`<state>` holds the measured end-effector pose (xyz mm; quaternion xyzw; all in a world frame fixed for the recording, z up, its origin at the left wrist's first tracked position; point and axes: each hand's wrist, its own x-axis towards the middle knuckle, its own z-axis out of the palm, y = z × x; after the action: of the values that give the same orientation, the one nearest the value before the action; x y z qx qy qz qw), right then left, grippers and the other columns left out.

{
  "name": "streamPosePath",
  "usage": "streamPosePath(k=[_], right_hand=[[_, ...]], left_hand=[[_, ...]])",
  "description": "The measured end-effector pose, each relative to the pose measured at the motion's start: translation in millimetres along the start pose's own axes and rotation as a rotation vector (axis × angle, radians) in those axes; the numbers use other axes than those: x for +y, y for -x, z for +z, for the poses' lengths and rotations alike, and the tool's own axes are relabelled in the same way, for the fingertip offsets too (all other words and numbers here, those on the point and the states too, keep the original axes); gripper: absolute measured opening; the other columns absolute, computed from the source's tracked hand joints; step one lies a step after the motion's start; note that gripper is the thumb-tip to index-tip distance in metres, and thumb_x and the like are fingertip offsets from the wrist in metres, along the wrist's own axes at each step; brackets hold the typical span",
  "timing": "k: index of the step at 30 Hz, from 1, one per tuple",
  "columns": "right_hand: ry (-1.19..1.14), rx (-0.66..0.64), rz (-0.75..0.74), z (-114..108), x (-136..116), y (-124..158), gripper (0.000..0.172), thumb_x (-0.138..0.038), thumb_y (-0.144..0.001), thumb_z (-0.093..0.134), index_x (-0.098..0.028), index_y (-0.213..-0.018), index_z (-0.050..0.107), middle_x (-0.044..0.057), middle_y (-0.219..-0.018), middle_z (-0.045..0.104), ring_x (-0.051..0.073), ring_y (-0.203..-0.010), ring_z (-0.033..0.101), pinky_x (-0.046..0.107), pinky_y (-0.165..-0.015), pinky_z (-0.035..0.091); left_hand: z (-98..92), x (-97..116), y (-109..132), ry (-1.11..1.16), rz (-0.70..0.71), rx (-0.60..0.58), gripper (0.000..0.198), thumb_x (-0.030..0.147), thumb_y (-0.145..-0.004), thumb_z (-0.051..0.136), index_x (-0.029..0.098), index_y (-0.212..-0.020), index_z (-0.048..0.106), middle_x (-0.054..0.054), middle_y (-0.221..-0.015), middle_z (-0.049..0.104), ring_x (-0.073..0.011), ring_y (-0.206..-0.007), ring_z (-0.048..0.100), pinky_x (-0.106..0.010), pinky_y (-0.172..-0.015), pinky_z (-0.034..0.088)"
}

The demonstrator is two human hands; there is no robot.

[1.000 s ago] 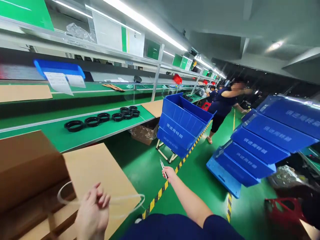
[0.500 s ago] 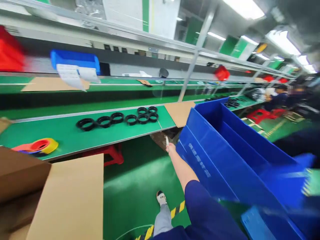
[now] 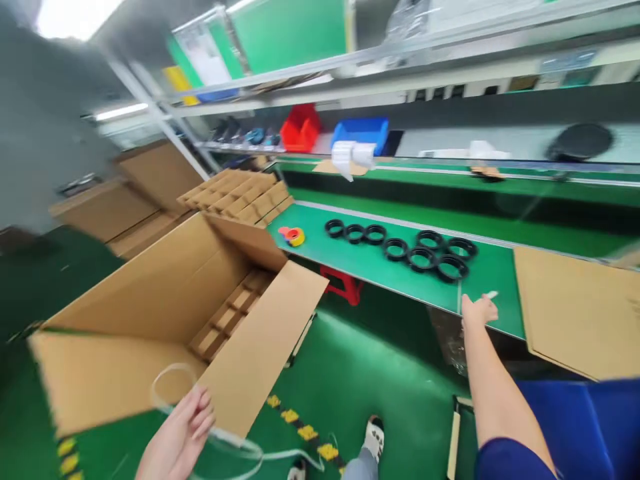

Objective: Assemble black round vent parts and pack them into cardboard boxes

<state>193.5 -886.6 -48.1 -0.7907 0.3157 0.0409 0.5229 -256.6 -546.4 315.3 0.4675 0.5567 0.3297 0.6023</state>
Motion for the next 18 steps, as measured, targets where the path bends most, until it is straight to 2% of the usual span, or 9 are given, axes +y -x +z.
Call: streamPosePath(k=[2,3,6,8,9,11,14,16,18], right_hand=[[-0.095,-0.135,-0.199,29,-13,46,0.06,-0.035,-0.081,0.062,-0.006,-0.134,0.06,0.029,-0.142,0.055,0.038,-0.141,0.042,0.059,-0.117,0.028],[-0.187,-0.295,-0.298,43,-20,85,0.058,-0.042,-0.084,0.059,-0.01,-0.133,0.062,0.024,-0.139,0.059,0.035,-0.137,0.047,0.055,-0.116,0.033],[-0.437,-1.078,-0.4,66,-30,249,0.061,-0.064,-0.09,0.051,-0.018,-0.127,0.065,0.014,-0.137,0.063,0.027,-0.131,0.055,0.044,-0.112,0.042],[-0.452,-1.633,-0.306,58,-29,370,0.066,-0.074,-0.088,0.051,-0.021,-0.125,0.067,0.012,-0.138,0.063,0.026,-0.135,0.053,0.042,-0.117,0.037],[-0.446,-1.855,-0.244,49,-27,424,0.07,-0.078,-0.086,0.052,-0.023,-0.126,0.067,0.012,-0.138,0.063,0.026,-0.137,0.051,0.042,-0.119,0.035],[-0.448,-2.221,-0.146,31,-24,512,0.079,-0.081,-0.081,0.059,-0.024,-0.137,0.061,0.012,-0.136,0.065,0.026,-0.133,0.055,0.044,-0.117,0.036],[-0.312,-2.574,-0.169,18,-18,598,0.091,-0.066,-0.074,0.08,-0.023,-0.148,0.049,0.01,-0.116,0.072,0.024,-0.107,0.069,0.042,-0.101,0.049],[-0.12,-2.615,-0.243,22,-16,641,0.079,-0.056,-0.072,0.085,-0.018,-0.137,0.059,0.005,-0.093,0.072,0.019,-0.083,0.07,0.033,-0.08,0.053],[-0.01,-2.469,-0.271,36,-19,689,0.058,-0.051,-0.069,0.086,-0.015,-0.111,0.071,-0.001,-0.074,0.065,0.012,-0.062,0.06,0.026,-0.062,0.048]], left_hand=[[17.4,1,17,0.071,0.023,0.028,0.021,0.004,-0.095,0.048,0.014,-0.076,0.051,0.005,-0.062,0.043,-0.0029,-0.04,0.034,-0.013,-0.035,0.026],[24.5,2,21,0.096,0.053,0.039,0.024,0.002,-0.095,0.046,0.014,-0.075,0.05,0.005,-0.061,0.044,-0.0027,-0.04,0.035,-0.012,-0.035,0.026],[24.2,3,12,0.168,0.081,-0.023,0.023,0.007,-0.099,0.045,0.014,-0.078,0.053,0.003,-0.062,0.048,-0.0029,-0.042,0.035,-0.012,-0.039,0.025],[4.6,5,3,0.227,0.134,-0.045,0.015,0.012,-0.098,0.055,0.014,-0.083,0.056,0.003,-0.063,0.052,-0.0041,-0.045,0.039,-0.014,-0.042,0.031],[-10.2,7,1,0.251,0.171,-0.05,0.012,0.014,-0.096,0.06,0.015,-0.085,0.056,0.002,-0.064,0.053,-0.0048,-0.046,0.041,-0.014,-0.044,0.033],[-49.5,13,-3,0.289,0.269,-0.04,0.012,0.016,-0.093,0.065,0.016,-0.085,0.057,0.002,-0.064,0.055,-0.0058,-0.049,0.045,-0.015,-0.046,0.035],[-136.1,29,-10,0.313,0.447,0.036,0.015,0.022,-0.091,0.07,0.017,-0.085,0.056,0.002,-0.065,0.056,-0.0047,-0.046,0.041,-0.015,-0.043,0.029],[-209.3,38,-17,0.281,0.548,0.11,0.017,0.027,-0.091,0.071,0.019,-0.086,0.057,0.003,-0.065,0.057,-0.0039,-0.042,0.034,-0.016,-0.04,0.021],[-285.7,40,-22,0.184,0.581,0.163,0.017,0.032,-0.09,0.071,0.019,-0.086,0.061,0.002,-0.063,0.057,-0.0039,-0.041,0.029,-0.017,-0.04,0.016]])
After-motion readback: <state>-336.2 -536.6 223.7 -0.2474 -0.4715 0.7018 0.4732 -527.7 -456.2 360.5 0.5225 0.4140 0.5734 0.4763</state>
